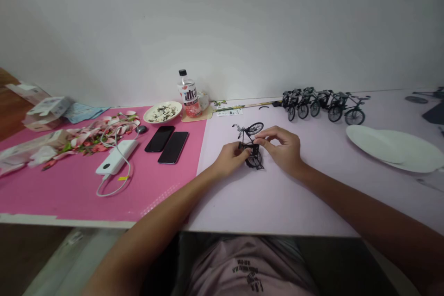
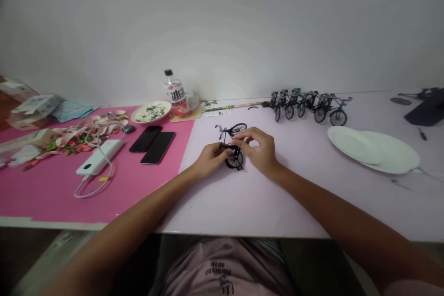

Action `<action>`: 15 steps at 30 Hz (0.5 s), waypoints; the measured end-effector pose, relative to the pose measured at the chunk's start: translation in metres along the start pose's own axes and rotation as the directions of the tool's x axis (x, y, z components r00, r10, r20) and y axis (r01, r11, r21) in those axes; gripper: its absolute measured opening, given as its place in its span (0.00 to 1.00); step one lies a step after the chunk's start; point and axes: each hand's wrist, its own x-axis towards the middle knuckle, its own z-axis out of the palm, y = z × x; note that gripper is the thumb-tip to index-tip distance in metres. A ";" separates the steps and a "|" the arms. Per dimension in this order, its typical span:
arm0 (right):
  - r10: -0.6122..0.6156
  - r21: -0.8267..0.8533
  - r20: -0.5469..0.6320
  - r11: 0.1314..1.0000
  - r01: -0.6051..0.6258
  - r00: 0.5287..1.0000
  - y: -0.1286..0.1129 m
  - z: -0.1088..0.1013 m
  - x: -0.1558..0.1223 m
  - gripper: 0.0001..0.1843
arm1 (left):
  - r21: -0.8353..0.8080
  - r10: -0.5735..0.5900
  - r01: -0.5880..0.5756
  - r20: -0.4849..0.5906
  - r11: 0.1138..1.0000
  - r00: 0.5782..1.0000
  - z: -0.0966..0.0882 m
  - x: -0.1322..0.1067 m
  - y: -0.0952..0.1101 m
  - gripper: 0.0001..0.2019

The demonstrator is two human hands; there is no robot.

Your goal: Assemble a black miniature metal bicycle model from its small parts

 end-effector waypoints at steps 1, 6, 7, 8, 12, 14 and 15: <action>-0.005 0.011 -0.006 1.000 0.005 1.000 -0.001 0.000 0.000 0.05 | 0.011 0.005 -0.005 -0.001 1.000 1.000 0.000 0.000 0.000 0.18; 0.023 0.051 -0.001 0.998 -0.023 1.000 -0.005 0.001 0.002 0.06 | 0.066 0.026 -0.026 -0.003 0.998 1.000 0.001 0.000 -0.001 0.18; 0.024 0.053 0.003 0.998 -0.024 1.000 -0.005 0.001 0.002 0.06 | 0.072 0.029 -0.029 0.002 0.997 1.000 0.001 0.000 -0.001 0.18; 0.022 0.055 0.001 0.998 -0.022 1.000 -0.006 0.001 0.002 0.06 | 0.077 0.031 -0.032 0.007 0.997 0.999 0.001 0.000 -0.001 0.18; 0.030 0.049 -0.027 0.998 -0.029 0.999 -0.006 0.001 0.001 0.05 | 0.097 0.039 -0.041 0.021 0.994 0.999 0.002 -0.001 0.000 0.17; 0.043 0.045 -0.032 0.998 -0.041 0.999 -0.006 0.001 0.001 0.05 | 0.110 0.043 -0.045 0.020 0.993 0.999 0.002 -0.001 0.001 0.17; 0.046 0.047 -0.030 0.998 -0.045 0.998 -0.007 0.001 0.001 0.05 | 0.114 0.046 -0.048 0.019 0.992 0.999 0.002 -0.001 0.000 0.17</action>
